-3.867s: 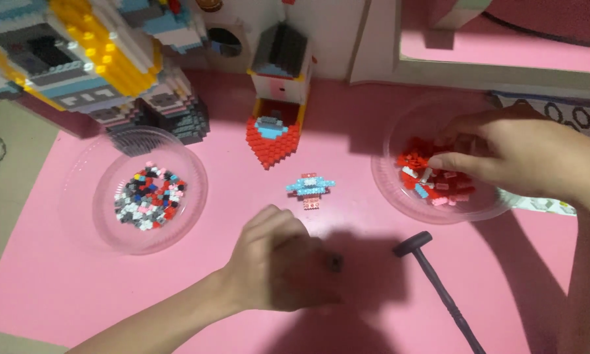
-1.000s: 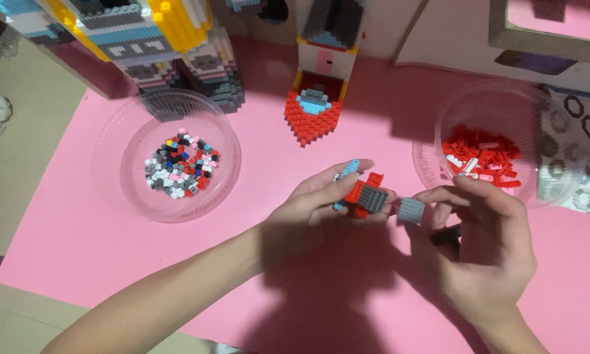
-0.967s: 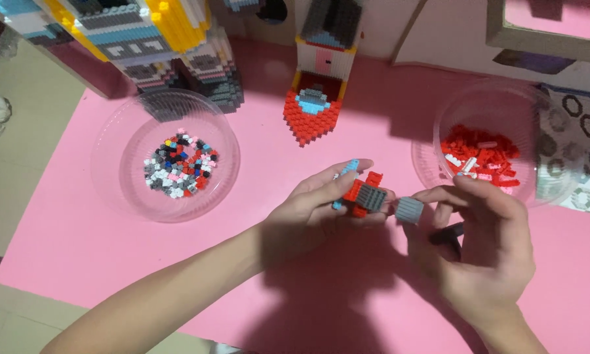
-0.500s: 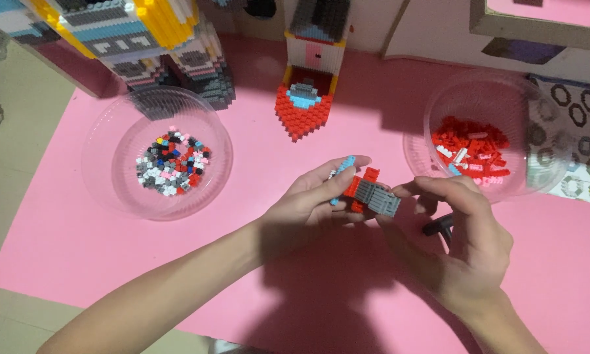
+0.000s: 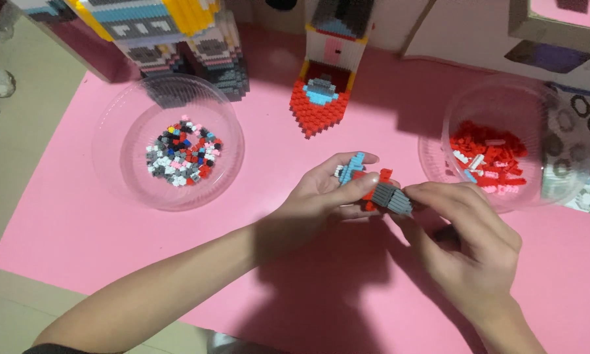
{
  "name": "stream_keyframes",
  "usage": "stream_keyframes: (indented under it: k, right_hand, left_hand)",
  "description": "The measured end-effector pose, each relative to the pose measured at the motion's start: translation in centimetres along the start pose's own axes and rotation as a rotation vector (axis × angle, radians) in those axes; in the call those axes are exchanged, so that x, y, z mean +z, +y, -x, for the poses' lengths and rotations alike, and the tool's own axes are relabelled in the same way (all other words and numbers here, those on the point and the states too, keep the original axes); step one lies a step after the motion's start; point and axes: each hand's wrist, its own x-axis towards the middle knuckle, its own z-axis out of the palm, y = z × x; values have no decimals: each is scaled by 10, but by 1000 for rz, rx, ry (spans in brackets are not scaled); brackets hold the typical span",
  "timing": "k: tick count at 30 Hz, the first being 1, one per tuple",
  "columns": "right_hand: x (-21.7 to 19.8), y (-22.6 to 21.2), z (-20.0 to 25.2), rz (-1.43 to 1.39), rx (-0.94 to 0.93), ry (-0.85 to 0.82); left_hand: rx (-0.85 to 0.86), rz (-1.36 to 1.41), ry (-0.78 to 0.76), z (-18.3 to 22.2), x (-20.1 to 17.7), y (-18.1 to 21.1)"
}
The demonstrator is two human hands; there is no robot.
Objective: Assembling a model using small interlocking toy blocks on a pink table.
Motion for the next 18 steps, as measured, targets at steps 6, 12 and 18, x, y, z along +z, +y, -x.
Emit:
stream_keyframes:
  k: [6,12,18]
  right_hand:
    - [2,9,5,-55,-66,1]
    - [3,6,2,-42,-32,-17]
    - [1,15,6,-17,-45,-14]
  left_hand:
    - [60,-40,-20,-5,-4,-8]
    - [-22,-21,107,-2,8,6]
    - [15,42,90,-6,2,-5]
